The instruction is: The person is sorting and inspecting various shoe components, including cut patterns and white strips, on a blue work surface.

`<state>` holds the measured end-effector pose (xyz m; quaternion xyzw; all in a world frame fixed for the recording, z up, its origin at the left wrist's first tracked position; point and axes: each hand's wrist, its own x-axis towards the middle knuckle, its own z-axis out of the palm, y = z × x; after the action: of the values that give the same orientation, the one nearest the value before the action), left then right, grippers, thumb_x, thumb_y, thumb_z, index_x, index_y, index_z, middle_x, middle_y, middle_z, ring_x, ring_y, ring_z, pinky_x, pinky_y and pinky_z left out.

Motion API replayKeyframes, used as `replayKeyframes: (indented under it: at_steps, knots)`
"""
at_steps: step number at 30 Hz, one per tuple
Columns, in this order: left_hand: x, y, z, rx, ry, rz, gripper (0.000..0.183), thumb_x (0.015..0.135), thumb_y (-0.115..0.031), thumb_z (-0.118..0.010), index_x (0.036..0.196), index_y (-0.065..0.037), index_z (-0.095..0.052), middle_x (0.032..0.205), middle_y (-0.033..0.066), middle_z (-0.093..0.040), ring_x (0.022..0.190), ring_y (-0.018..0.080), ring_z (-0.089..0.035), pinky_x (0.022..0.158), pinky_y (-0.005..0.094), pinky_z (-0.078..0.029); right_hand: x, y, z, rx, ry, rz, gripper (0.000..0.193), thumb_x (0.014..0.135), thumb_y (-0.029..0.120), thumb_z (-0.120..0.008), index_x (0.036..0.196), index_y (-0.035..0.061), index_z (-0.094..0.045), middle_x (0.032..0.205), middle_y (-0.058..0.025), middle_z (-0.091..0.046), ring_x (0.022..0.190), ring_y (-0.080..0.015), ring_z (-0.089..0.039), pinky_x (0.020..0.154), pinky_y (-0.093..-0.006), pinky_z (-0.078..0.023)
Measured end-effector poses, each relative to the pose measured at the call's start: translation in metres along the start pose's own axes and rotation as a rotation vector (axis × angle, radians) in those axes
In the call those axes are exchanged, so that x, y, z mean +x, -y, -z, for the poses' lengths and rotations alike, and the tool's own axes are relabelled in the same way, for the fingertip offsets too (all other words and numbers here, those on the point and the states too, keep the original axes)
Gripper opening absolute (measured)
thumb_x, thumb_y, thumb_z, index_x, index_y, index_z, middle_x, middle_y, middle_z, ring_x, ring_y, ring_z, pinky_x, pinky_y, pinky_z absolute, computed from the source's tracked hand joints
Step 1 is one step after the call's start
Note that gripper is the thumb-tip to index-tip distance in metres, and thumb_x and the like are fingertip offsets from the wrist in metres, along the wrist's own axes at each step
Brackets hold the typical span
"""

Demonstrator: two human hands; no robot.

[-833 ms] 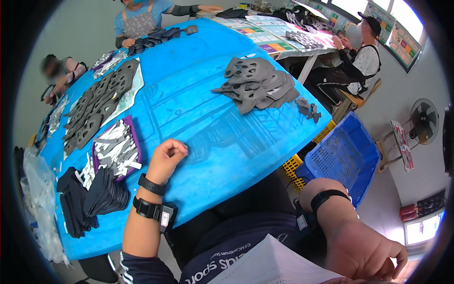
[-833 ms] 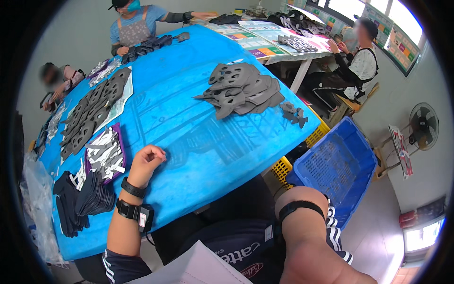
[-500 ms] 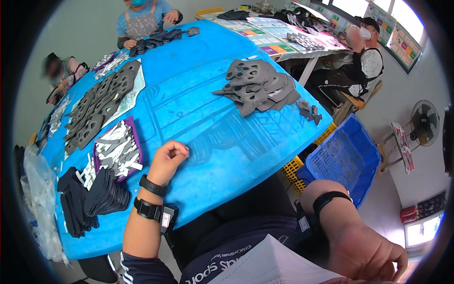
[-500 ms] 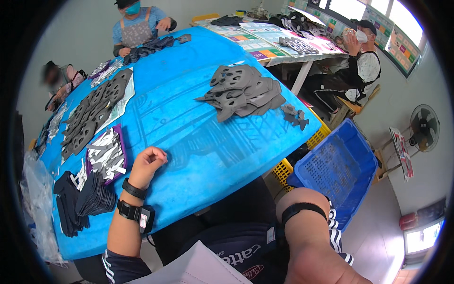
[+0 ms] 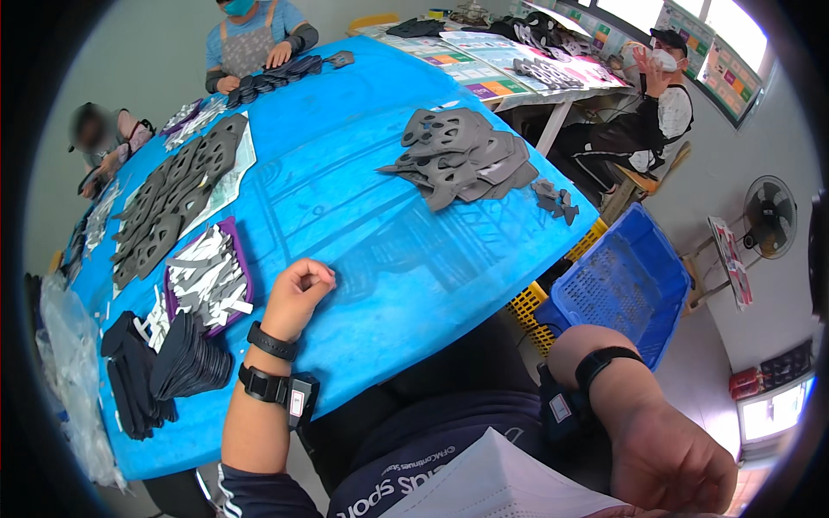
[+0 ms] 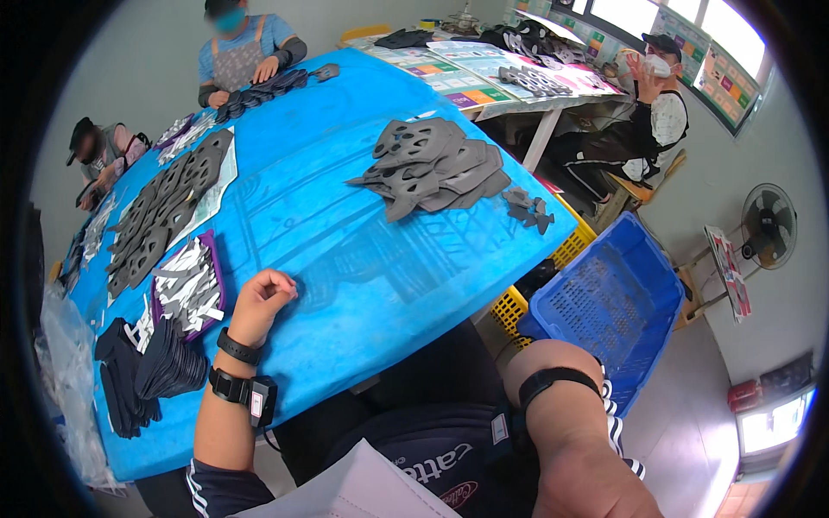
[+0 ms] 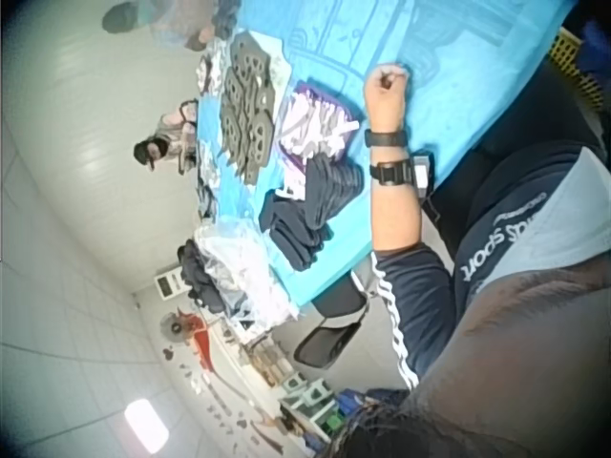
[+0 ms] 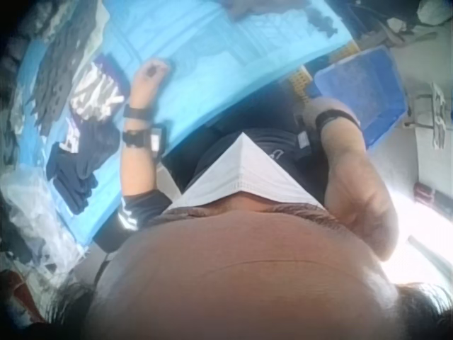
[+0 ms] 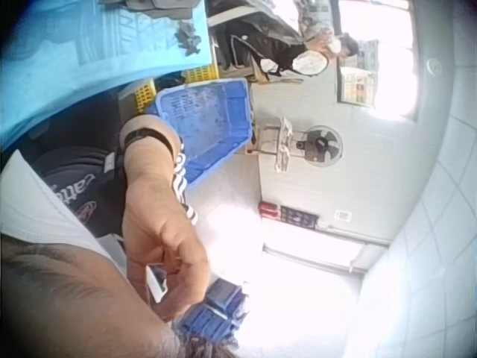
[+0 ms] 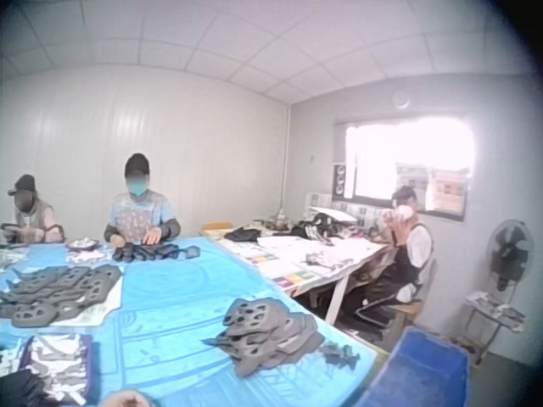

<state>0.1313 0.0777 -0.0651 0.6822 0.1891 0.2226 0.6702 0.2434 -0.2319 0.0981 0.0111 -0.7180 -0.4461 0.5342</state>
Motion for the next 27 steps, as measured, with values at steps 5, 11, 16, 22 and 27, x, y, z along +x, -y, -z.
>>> replayKeyframes:
  at_steps: [5, 11, 16, 22, 27]
  knots:
    - [-0.001, -0.001, -0.001, 0.003, -0.006, 0.006, 0.009, 0.075, 0.006, -0.055, 0.078, -0.003, -0.054, 0.083, 0.0036, -0.057, 0.076, 0.0098, -0.054, 0.072, 0.021, -0.042, 0.0, 0.003, 0.001, 0.005, 0.019, -0.004, 0.026, 0.083, 0.015, -0.056, 0.104, 0.0009, -0.057, 0.111, -0.0108, -0.057, 0.107, -0.0214, -0.049, 0.098, -0.0372, -0.034]
    - [0.0, 0.001, 0.001, 0.005, -0.017, 0.008, 0.009, 0.075, 0.005, -0.054, 0.076, -0.003, -0.054, 0.081, 0.0033, -0.057, 0.076, 0.0096, -0.054, 0.072, 0.0207, -0.041, 0.001, 0.001, 0.001, -0.012, 0.023, 0.048, 0.026, 0.083, 0.013, -0.055, 0.106, 0.0005, -0.056, 0.114, -0.0107, -0.055, 0.111, -0.0227, -0.046, 0.099, -0.0378, -0.032]
    - [-0.003, -0.003, -0.001, -0.085, -0.063, -0.026, 0.019, 0.083, -0.008, -0.054, 0.101, -0.003, -0.052, 0.097, 0.0065, -0.056, 0.079, 0.0129, -0.057, 0.073, 0.0238, -0.047, 0.001, 0.003, 0.0, 0.165, 0.022, -0.004, 0.027, 0.082, 0.01, -0.056, 0.107, -0.0006, -0.056, 0.114, -0.0108, -0.054, 0.112, -0.0232, -0.045, 0.099, -0.0384, -0.031]
    - [-0.011, -0.046, -0.018, -0.727, 0.026, -0.089, 0.049, 0.091, -0.038, -0.037, 0.126, -0.004, -0.034, 0.106, 0.0115, -0.052, 0.08, 0.0204, -0.058, 0.069, 0.0311, -0.052, 0.0, 0.002, -0.004, 0.146, 0.011, -0.009, 0.027, 0.082, 0.008, -0.056, 0.107, -0.0019, -0.055, 0.114, -0.012, -0.054, 0.112, -0.0243, -0.044, 0.099, -0.0387, -0.031]
    - [-0.002, -0.013, -0.007, -0.242, 0.051, 0.178, 0.042, 0.089, -0.024, -0.046, 0.124, -0.004, -0.036, 0.099, 0.0108, -0.054, 0.079, 0.0173, -0.058, 0.07, 0.0277, -0.051, -0.003, -0.001, -0.015, 0.41, -0.1, -0.072, 0.025, 0.083, 0.009, -0.054, 0.106, -0.0016, -0.055, 0.111, -0.0119, -0.055, 0.11, -0.0242, -0.045, 0.098, -0.0379, -0.032]
